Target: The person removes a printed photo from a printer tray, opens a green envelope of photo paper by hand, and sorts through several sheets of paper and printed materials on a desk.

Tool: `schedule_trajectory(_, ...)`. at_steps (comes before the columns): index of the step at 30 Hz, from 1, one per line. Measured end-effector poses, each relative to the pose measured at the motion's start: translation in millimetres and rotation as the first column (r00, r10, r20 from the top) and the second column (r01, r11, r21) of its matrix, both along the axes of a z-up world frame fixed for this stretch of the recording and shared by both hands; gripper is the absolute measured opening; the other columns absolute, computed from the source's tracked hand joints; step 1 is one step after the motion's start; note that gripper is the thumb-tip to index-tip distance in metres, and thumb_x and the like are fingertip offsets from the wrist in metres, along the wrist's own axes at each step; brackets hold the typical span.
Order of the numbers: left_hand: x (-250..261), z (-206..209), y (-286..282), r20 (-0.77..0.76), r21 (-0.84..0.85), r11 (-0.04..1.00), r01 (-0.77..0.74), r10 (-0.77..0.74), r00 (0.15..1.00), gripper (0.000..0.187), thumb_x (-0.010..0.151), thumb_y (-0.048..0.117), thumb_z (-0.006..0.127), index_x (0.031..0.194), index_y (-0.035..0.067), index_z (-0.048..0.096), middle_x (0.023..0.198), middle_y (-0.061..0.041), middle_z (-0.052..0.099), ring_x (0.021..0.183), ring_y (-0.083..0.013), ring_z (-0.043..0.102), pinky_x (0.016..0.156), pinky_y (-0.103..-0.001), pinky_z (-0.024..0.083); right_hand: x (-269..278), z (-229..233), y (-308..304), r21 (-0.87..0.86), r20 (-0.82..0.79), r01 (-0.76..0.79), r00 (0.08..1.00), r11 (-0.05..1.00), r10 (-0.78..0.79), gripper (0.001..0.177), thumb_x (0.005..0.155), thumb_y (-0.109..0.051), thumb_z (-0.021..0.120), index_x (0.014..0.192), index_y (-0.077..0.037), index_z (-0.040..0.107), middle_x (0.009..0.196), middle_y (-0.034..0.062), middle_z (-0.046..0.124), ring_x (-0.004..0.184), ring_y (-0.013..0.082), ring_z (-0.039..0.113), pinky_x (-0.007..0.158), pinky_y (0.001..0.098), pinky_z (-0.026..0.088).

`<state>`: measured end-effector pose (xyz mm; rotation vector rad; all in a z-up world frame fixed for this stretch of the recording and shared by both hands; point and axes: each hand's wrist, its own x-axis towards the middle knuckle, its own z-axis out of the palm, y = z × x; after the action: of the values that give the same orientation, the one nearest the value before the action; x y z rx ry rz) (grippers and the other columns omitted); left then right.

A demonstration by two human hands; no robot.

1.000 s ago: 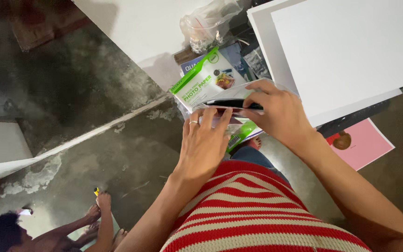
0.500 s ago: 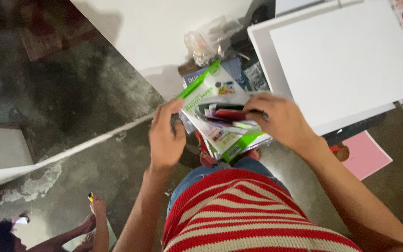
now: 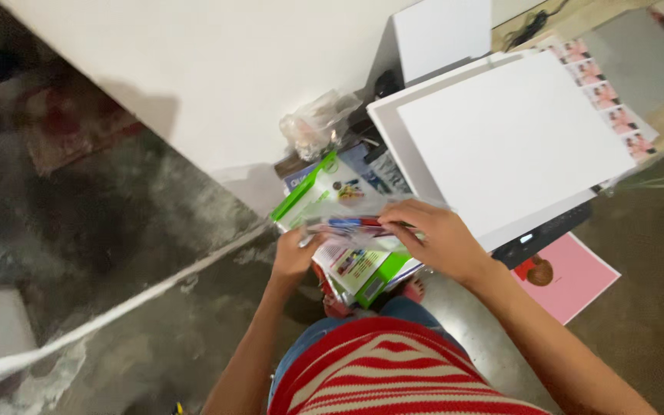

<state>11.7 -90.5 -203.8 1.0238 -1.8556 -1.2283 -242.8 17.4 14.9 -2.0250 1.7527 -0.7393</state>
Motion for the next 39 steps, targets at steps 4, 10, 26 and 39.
schedule_trajectory(4, 10.6, -14.4, 0.1, -0.075, 0.356, 0.866, -0.350, 0.400, 0.914, 0.029, 0.091, 0.016, 0.074, 0.118, 0.005, 0.073, 0.102, -0.009, 0.075, 0.086, -0.0163, 0.067, 0.075, -0.032, 0.055, -25.0, 7.6, 10.3, -0.351, 0.224, 0.218, 0.964, 0.911, -0.145, 0.023, 0.100, -0.012, 0.067, 0.122, -0.006, 0.066, 0.127, 0.0161, 0.071, 0.115, 0.0302, 0.072, 0.096, 0.0381, 0.057)
schedule_trajectory(10, 29.9, -84.3, -12.0, -0.292, 0.604, 0.729, -0.322, 0.579, 0.762, 0.038, 0.096, 0.019, 0.071, 0.129, 0.000, 0.068, 0.118, -0.003, 0.071, 0.101, -0.0140, 0.065, 0.086, -0.030, 0.052, -63.3, -19.7, 0.0, -0.133, -0.180, 0.374, 0.902, 0.918, -0.393, 0.092, 0.072, -0.027, 0.084, 0.147, 0.006, 0.043, 0.153, 0.0355, 0.031, 0.141, 0.0570, 0.029, 0.108, 0.0603, 0.028)
schedule_trajectory(26, -99.5, 48.9, 10.0, 0.066, 0.385, 0.903, -0.189, 0.178, 0.982, 0.043, 0.104, 0.038, 0.051, 0.134, 0.009, 0.059, 0.133, -0.015, 0.067, 0.114, -0.0245, 0.068, 0.095, -0.040, 0.059, -58.6, -14.9, 49.2, 0.169, 0.069, 0.093, 0.992, 0.981, -0.106, 0.065, 0.089, 0.005, 0.052, 0.152, -0.009, 0.042, 0.161, 0.0242, 0.030, 0.151, 0.0394, 0.027, 0.121, 0.0519, 0.025)
schedule_trajectory(39, -181.9, 136.3, 42.4, -0.213, 0.607, 0.794, 0.018, 0.141, 0.967, 0.026, 0.097, 0.016, 0.063, 0.115, -0.003, 0.065, 0.090, -0.010, 0.074, 0.076, -0.0150, 0.071, 0.069, -0.032, 0.059, -268.9, -50.6, -0.3, 0.139, 0.001, 0.646, 0.758, 0.750, -0.653, 0.065, 0.091, -0.040, 0.070, 0.145, -0.009, 0.054, 0.134, 0.0178, 0.068, 0.095, 0.0388, 0.071, 0.094, 0.0423, 0.056)
